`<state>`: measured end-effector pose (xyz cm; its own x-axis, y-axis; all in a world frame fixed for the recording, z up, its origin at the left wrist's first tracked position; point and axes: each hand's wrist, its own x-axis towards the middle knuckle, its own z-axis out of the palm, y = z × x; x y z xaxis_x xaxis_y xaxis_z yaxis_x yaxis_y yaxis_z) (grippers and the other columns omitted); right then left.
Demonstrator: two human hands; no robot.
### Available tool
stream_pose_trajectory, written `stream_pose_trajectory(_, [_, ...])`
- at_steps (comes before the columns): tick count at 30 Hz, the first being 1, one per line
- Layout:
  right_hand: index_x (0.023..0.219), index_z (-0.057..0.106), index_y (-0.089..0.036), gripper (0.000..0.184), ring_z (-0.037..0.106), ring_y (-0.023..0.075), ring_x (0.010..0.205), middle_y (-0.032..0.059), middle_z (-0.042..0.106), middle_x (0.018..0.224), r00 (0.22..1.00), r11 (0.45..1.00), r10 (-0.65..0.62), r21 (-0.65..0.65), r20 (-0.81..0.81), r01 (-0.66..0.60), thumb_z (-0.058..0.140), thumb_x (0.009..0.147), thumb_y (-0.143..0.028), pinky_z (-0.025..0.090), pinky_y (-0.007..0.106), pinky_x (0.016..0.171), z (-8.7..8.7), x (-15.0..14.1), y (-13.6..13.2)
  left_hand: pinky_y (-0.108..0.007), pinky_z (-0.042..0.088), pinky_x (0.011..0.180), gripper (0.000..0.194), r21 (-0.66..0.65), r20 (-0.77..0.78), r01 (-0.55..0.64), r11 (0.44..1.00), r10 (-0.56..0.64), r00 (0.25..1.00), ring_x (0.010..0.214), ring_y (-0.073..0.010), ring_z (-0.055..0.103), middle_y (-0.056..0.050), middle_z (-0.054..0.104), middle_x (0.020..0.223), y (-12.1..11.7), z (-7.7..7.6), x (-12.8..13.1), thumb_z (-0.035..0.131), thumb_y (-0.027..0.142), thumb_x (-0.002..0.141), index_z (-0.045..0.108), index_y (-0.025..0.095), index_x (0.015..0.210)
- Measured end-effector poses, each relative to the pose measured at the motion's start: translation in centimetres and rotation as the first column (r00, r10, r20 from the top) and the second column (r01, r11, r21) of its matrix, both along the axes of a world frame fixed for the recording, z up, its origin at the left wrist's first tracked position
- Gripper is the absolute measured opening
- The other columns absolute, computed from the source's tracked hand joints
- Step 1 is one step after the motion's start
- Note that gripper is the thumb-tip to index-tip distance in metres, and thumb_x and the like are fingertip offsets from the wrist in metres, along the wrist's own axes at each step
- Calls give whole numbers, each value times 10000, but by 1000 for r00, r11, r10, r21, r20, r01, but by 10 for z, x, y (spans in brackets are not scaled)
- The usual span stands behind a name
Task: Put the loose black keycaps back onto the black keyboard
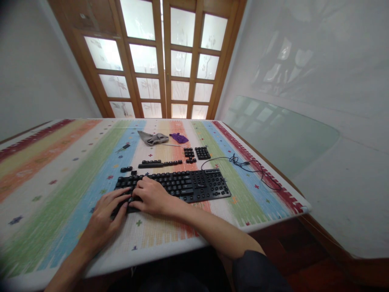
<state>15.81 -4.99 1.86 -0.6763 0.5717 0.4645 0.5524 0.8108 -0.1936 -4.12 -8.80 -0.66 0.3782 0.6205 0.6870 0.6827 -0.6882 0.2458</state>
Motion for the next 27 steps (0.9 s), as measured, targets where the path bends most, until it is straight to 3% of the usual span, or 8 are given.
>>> stream_pose_trajectory(5, [841,724,-123,237,512,208,833,85,645,863,998,995,-7,96,62,1,676,919,-341,450,312,722,-4,-1,1,-476,477,983,204,27,-10,15,1000,-15,1000,1153,-277,589,-98,654,1230,0,0,0,492,219,991,620,210,1150])
stream_pose_trajectory(16, [902,741,-159,199,519,206,842,76,648,867,996,995,-26,101,85,17,665,935,-340,436,309,704,-6,0,1,-468,499,970,224,12,12,3,1000,-3,1000,1124,-275,618,-85,675,1213,1,1,0,515,264,981,657,227,1150])
stream_pose_trajectory(27, [763,713,-143,292,513,209,832,80,635,813,991,984,-55,174,120,34,660,934,-373,428,313,681,-3,-4,-4,-455,502,951,226,54,-20,18,998,-17,1000,1102,-270,624,-92,686,1188,2,-4,-1,508,225,985,646,206,1163])
